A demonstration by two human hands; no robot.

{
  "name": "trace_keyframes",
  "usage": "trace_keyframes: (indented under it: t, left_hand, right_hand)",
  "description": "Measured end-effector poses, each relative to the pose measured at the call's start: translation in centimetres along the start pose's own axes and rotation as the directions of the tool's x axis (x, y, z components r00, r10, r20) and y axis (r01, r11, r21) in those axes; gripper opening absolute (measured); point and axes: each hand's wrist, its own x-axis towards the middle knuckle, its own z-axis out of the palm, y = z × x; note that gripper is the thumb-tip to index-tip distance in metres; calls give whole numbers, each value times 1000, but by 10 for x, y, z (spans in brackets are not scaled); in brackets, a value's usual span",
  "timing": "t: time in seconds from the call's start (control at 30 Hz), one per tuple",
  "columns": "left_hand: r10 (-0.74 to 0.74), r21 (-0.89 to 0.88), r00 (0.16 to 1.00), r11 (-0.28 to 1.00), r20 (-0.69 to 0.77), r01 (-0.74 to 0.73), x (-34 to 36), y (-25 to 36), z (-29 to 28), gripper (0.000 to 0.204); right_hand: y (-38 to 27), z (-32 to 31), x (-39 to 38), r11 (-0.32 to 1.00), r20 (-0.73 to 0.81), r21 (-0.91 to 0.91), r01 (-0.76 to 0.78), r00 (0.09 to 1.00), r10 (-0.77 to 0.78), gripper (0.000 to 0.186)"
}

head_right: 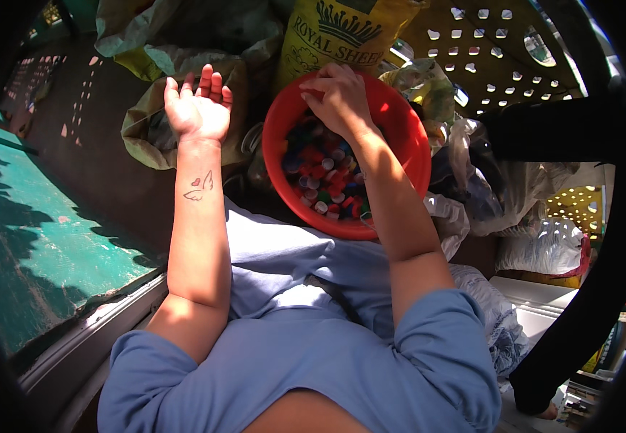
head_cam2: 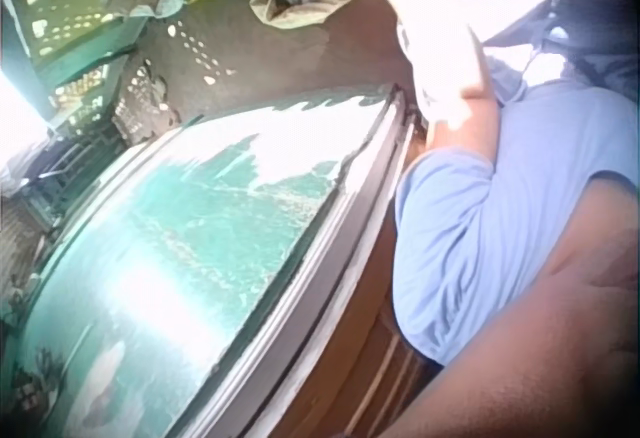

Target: The person sits on the floor and sorts colorful plastic bottle caps from a red basin, picking them up one by one and placing them into a plastic bag. Another person is visible in the background handling a white sack.

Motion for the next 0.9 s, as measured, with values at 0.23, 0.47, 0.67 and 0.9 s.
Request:
trace_keyframes:
  t: [0.23,0.47,0.67,0.9]
  left_hand:
    - [-15,1,1000,1000,-1,15,-2,0,-1,59]
    - [-21,21,1000,1000,-2,21,-4,-4,2,61]
    - [-59,46,998,997,-1,59,-8,-12,4,67]
    - [-48,12,999,999,-4,49,-5,-5,4,66]
  right_hand:
    - [43,83,-105,896,480,-347,-276,769,422,21]
    - [33,121,-94,787,375,-448,-425,709,597,37]
    - [21,130,-79,752,346,-418,-510,676,650,52]
    - [63,102,-83,346,596,260,-902,431,677,49]
